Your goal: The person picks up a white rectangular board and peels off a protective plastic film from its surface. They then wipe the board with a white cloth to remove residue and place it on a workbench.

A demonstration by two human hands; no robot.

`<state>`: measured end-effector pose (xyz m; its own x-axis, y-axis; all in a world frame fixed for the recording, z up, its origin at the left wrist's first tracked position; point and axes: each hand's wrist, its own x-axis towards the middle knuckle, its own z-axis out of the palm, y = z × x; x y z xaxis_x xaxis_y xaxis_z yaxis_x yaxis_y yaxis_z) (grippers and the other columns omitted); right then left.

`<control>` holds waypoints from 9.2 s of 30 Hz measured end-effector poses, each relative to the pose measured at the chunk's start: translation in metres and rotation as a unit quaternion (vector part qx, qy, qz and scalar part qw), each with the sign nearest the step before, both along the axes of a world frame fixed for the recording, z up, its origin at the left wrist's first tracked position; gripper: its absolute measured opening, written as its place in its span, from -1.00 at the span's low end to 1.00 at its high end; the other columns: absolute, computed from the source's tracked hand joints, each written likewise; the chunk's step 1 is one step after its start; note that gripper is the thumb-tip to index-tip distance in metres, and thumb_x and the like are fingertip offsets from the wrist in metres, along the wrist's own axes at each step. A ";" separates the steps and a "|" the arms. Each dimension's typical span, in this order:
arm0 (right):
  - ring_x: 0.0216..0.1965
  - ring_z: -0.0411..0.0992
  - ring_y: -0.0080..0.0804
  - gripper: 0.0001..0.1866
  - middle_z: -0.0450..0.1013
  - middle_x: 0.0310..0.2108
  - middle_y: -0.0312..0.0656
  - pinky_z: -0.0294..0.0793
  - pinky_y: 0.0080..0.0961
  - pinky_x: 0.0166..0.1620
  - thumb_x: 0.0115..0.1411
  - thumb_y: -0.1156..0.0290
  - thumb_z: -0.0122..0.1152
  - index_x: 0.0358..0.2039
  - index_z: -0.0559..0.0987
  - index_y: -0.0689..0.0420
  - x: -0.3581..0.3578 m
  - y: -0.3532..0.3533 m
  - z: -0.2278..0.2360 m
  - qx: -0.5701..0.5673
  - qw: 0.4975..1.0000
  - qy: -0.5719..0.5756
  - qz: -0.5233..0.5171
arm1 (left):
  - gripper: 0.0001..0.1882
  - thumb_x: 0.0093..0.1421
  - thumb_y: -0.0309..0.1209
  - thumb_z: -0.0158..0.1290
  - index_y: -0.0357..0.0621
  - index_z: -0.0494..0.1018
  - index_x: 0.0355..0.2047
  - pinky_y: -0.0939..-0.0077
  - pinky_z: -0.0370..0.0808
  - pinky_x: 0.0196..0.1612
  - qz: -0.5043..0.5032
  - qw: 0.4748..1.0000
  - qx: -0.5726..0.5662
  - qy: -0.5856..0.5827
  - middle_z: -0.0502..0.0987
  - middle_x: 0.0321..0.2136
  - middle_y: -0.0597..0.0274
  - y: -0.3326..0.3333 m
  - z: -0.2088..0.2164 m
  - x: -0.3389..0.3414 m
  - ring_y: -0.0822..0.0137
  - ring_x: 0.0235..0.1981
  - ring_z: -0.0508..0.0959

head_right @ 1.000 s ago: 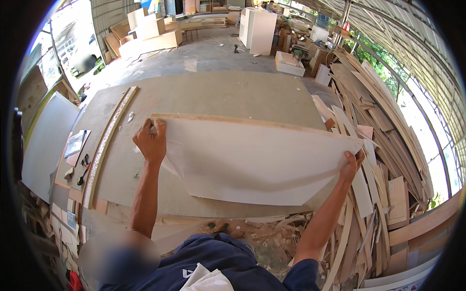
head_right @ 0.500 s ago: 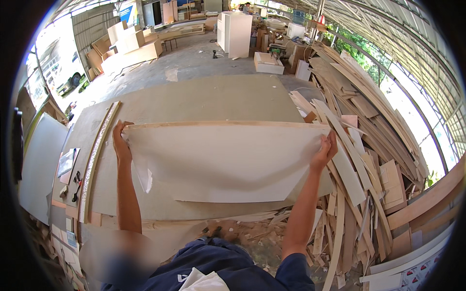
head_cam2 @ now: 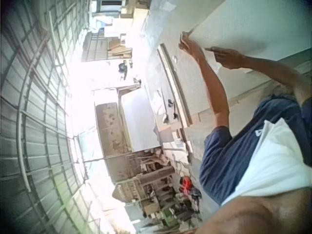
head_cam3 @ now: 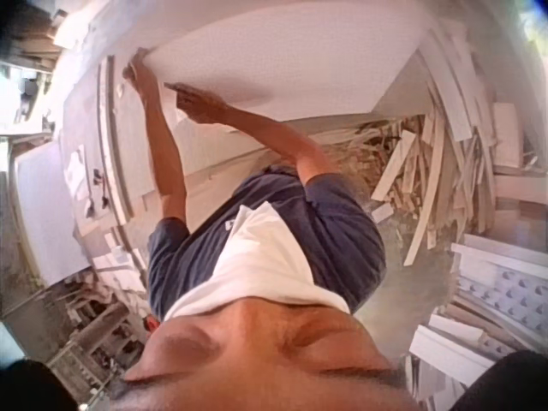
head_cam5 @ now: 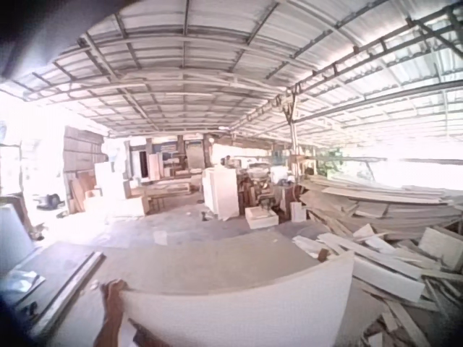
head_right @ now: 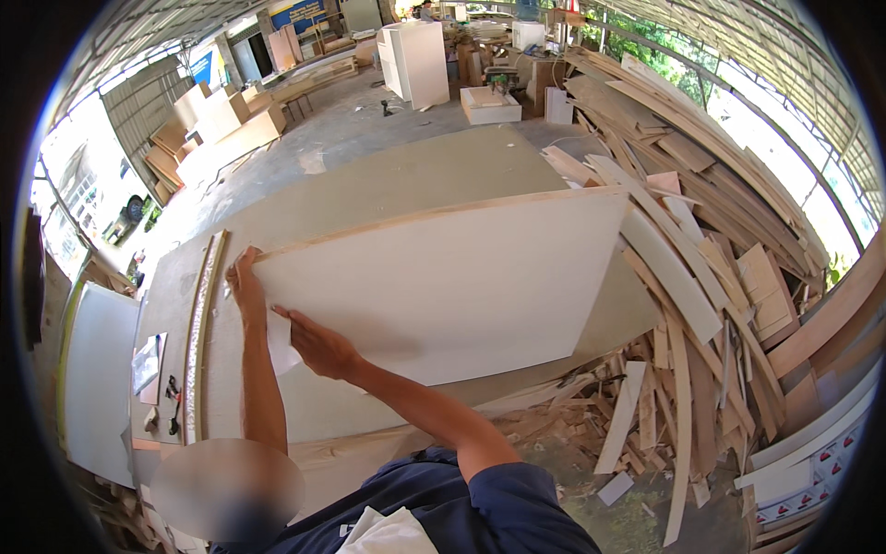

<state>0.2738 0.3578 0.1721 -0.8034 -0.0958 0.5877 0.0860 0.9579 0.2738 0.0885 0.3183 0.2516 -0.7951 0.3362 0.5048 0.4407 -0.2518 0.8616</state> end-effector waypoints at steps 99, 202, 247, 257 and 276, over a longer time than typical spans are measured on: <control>0.54 -0.34 -0.04 -0.22 -0.24 0.52 0.06 -0.43 -0.10 0.48 0.47 -0.05 -0.33 0.48 -0.11 0.25 0.255 0.229 0.085 -0.268 0.668 0.596 -0.356 | -0.54 0.36 -0.17 -0.06 -0.28 0.49 -0.56 0.55 0.30 -0.39 -0.051 0.994 0.066 0.066 0.36 -0.67 0.39 0.005 0.018 0.052 0.55 -0.54 0.35; -0.81 0.20 -0.67 -0.32 0.46 -0.58 -0.34 0.06 -0.76 -0.78 0.20 -0.38 0.02 -0.20 0.54 0.06 0.275 -0.059 0.156 -0.714 0.405 0.496 -0.283 | -0.57 -0.15 -0.58 0.30 -0.22 0.63 -0.16 0.39 0.64 -0.30 -0.392 0.875 -0.085 0.271 0.66 -0.26 0.06 -0.135 -0.089 0.105 0.16 -0.33 0.70; -0.23 0.44 -0.47 -0.24 0.46 -0.17 -0.22 0.43 -0.49 -0.31 0.16 -0.18 0.21 0.15 0.42 0.18 0.372 -0.024 -0.149 -0.749 0.516 0.350 -0.226 | -0.46 0.40 0.06 -0.21 0.02 0.38 -0.61 0.54 0.08 -0.69 -0.055 0.842 0.279 -0.459 0.22 -0.80 0.44 -0.014 -0.064 0.164 0.49 -0.80 0.13; -0.03 0.45 -0.26 -0.63 0.51 -0.11 -0.01 0.45 -0.36 0.02 0.21 0.48 0.26 0.03 0.52 0.24 0.313 0.066 -0.083 -0.648 0.654 0.387 -0.054 | -0.36 0.41 0.11 -0.22 -0.22 0.38 0.14 0.37 0.52 0.04 -0.328 0.752 -0.066 -0.568 0.53 -0.03 0.08 0.067 -0.112 0.415 0.26 -0.07 0.57; -0.32 0.44 -0.54 -0.72 0.57 -0.35 -0.27 0.41 -0.55 -0.26 0.35 0.31 0.10 -0.20 0.64 0.28 0.284 0.072 -0.142 -0.835 0.392 0.361 -0.136 | -0.36 0.39 0.09 -0.08 -0.26 0.29 0.15 0.21 0.46 0.04 -0.245 0.908 -0.175 -0.290 0.36 -0.04 0.02 0.071 -0.168 0.422 0.15 0.05 0.39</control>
<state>0.5576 0.4295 0.0298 -0.2161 0.9387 -0.2686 -0.2758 -0.3226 -0.9055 0.5108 0.3889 0.0836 -0.6045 0.7807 -0.1580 -0.2044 0.0397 0.9781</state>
